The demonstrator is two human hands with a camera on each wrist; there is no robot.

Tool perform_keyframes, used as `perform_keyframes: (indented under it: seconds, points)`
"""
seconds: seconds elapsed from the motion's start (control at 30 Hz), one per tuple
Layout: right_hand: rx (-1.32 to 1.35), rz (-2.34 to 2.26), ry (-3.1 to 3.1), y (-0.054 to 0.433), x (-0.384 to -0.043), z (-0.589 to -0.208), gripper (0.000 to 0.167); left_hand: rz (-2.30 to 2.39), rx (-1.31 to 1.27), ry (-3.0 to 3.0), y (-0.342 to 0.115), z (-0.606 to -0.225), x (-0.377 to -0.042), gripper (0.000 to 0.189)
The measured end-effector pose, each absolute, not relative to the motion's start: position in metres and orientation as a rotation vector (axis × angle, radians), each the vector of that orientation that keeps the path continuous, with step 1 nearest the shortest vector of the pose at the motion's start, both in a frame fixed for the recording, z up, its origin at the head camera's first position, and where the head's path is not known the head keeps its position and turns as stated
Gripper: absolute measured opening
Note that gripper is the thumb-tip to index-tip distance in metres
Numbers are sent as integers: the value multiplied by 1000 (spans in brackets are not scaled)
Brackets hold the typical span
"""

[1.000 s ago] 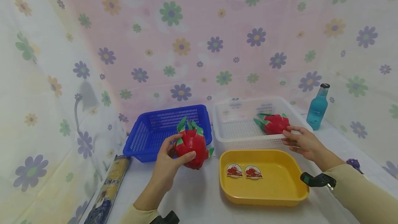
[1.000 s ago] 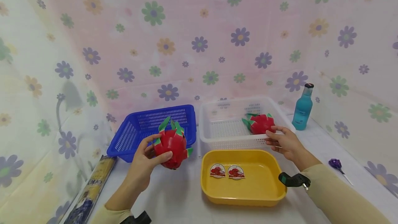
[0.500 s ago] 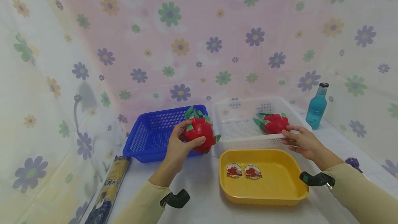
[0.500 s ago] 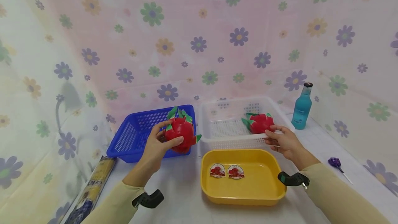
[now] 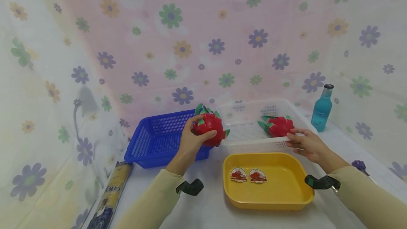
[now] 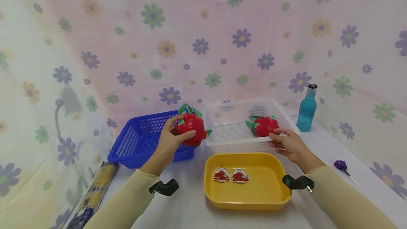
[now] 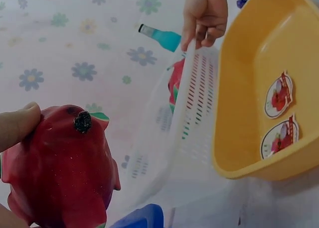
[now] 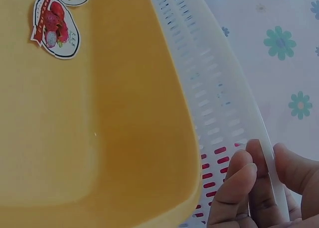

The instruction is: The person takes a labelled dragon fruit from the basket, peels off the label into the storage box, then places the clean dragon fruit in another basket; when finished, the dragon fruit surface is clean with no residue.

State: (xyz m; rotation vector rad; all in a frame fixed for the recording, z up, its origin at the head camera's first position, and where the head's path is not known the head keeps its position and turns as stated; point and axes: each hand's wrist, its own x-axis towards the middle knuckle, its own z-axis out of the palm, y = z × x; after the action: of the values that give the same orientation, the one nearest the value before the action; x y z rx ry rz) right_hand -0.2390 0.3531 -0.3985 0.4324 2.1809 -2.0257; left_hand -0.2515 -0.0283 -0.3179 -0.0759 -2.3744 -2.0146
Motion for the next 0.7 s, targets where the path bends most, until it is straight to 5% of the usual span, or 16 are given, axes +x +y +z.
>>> perform_keyframes:
  seconds: [0.7]
  points:
    - [483,-1969,2226,354,-238,-401,78,-2053,-172,-2374,12,-306,-291,67]
